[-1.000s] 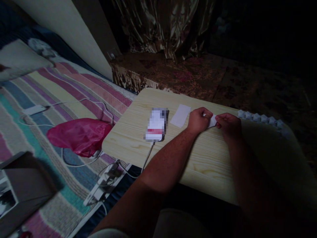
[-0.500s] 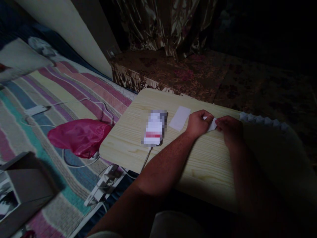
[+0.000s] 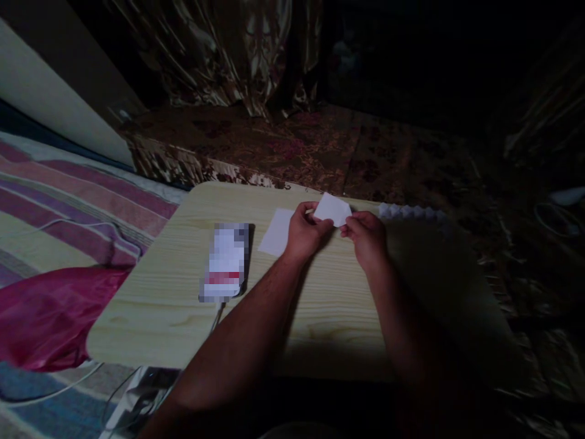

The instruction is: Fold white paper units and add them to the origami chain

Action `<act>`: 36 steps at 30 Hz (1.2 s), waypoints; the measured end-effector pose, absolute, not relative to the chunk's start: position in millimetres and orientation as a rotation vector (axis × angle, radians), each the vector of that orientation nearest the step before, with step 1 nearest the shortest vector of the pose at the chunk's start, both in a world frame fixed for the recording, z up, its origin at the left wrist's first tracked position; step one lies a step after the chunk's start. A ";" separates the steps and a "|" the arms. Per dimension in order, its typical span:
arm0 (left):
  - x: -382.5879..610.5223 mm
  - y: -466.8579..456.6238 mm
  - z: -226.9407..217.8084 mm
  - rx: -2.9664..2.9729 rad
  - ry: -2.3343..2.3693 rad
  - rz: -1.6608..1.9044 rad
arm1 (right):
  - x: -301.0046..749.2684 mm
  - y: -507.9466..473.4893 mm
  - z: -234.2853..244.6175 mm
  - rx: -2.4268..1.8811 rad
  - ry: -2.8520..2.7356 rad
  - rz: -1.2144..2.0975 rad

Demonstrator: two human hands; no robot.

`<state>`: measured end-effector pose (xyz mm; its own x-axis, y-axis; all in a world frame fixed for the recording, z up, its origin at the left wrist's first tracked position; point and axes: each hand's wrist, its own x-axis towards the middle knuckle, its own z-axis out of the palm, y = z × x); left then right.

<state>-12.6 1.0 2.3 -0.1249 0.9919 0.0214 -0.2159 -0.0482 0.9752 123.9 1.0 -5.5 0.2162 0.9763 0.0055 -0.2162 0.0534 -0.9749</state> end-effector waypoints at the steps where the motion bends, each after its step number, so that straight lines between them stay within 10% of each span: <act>1: -13.1 1.9 1.6 1.006 1.143 1.441 | 124.0 -0.1 -4.2 -1.123 -0.920 1.178; 36: -9.0 11.0 -1.4 1.142 1.036 1.401 | 143.2 -10.3 0.4 -1.136 -1.314 1.293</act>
